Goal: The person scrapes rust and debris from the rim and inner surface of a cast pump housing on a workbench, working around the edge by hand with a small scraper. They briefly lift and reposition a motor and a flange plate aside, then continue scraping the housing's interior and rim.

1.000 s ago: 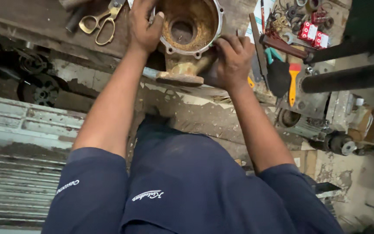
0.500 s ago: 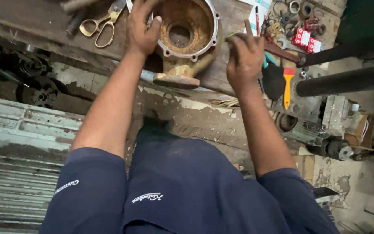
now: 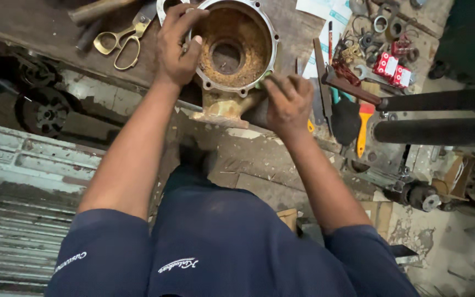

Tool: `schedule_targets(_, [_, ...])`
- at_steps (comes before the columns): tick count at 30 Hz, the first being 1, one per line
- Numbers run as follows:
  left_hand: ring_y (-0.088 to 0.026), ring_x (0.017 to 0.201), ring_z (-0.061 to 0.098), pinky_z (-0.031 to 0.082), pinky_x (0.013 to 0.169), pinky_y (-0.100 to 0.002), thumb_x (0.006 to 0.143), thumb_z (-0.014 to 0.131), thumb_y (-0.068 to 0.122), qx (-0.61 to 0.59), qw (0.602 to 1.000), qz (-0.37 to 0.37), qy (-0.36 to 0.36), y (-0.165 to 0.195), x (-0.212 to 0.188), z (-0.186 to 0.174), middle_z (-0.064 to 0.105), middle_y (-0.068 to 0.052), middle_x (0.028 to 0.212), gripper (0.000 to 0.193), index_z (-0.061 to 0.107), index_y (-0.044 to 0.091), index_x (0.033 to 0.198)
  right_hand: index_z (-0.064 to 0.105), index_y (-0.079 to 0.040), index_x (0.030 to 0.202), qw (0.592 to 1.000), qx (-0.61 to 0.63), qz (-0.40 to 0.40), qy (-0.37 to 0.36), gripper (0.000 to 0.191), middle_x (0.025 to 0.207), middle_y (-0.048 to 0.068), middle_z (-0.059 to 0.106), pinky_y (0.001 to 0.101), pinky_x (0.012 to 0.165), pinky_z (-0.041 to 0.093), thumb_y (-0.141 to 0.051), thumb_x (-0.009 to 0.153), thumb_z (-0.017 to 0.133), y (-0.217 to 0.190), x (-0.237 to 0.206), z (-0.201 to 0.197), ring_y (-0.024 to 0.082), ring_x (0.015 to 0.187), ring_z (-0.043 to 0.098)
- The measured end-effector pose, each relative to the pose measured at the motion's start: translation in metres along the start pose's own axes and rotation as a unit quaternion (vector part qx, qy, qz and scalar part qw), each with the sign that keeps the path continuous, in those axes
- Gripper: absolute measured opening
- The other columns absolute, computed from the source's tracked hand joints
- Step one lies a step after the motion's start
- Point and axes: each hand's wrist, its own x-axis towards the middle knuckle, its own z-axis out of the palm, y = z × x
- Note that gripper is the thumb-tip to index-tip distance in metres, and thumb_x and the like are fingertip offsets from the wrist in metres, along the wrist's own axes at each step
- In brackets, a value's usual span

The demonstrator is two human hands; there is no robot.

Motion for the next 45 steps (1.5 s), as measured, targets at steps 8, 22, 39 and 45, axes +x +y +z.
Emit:
schedule_targets(8, [-0.037, 0.126, 0.065, 0.052, 0.11, -0.042, 0.095, 0.061, 0.021, -0.014, 1.0, -0.001, -0.002, 0.002, 0.001, -0.002, 0.063, -0.02, 0.132, 0.04, 0.068, 0.002, 0.13, 0.074, -0.011, 0.115, 0.997, 0.023, 0.074, -0.021, 0.032, 0.12, 0.005, 0.071, 0.0419, 0.096, 0.048, 0.0, 0.085, 0.072, -0.004, -0.004, 0.008, 0.031, 0.108, 0.059])
schedule_targets(22, [-0.039, 0.125, 0.065, 0.052, 0.111, -0.043, 0.088, 0.06, 0.02, -0.01, 1.0, -0.021, 0.0, 0.001, 0.002, -0.002, 0.063, -0.021, 0.132, 0.046, 0.07, 0.004, 0.129, 0.071, -0.012, 0.116, 0.998, 0.015, 0.037, -0.05, 0.045, 0.12, 0.007, 0.069, 0.0492, 0.097, 0.045, -0.007, 0.072, 0.077, -0.008, -0.013, 0.01, 0.034, 0.116, 0.059])
schedule_targets(39, [-0.038, 0.123, 0.065, 0.053, 0.109, -0.043, 0.088, 0.06, 0.02, -0.01, 1.0, -0.026, 0.0, 0.0, 0.003, -0.003, 0.063, -0.022, 0.132, 0.046, 0.069, 0.003, 0.129, 0.074, -0.009, 0.115, 0.999, 0.034, -0.014, -0.032, 0.037, 0.12, 0.007, 0.069, 0.0428, 0.098, 0.047, -0.002, 0.079, 0.07, -0.014, -0.003, 0.004, 0.032, 0.11, 0.059])
schedule_targets(45, [-0.037, 0.122, 0.066, 0.053, 0.107, -0.043, 0.091, 0.06, 0.028, -0.015, 1.0, -0.014, 0.001, 0.0, 0.005, -0.002, 0.063, -0.021, 0.129, 0.046, 0.07, 0.003, 0.128, 0.072, -0.013, 0.105, 1.0, 0.003, -0.014, -0.019, 0.031, 0.111, 0.003, 0.071, 0.0424, 0.095, 0.048, -0.002, 0.076, 0.074, 0.001, -0.006, 0.012, 0.03, 0.11, 0.064])
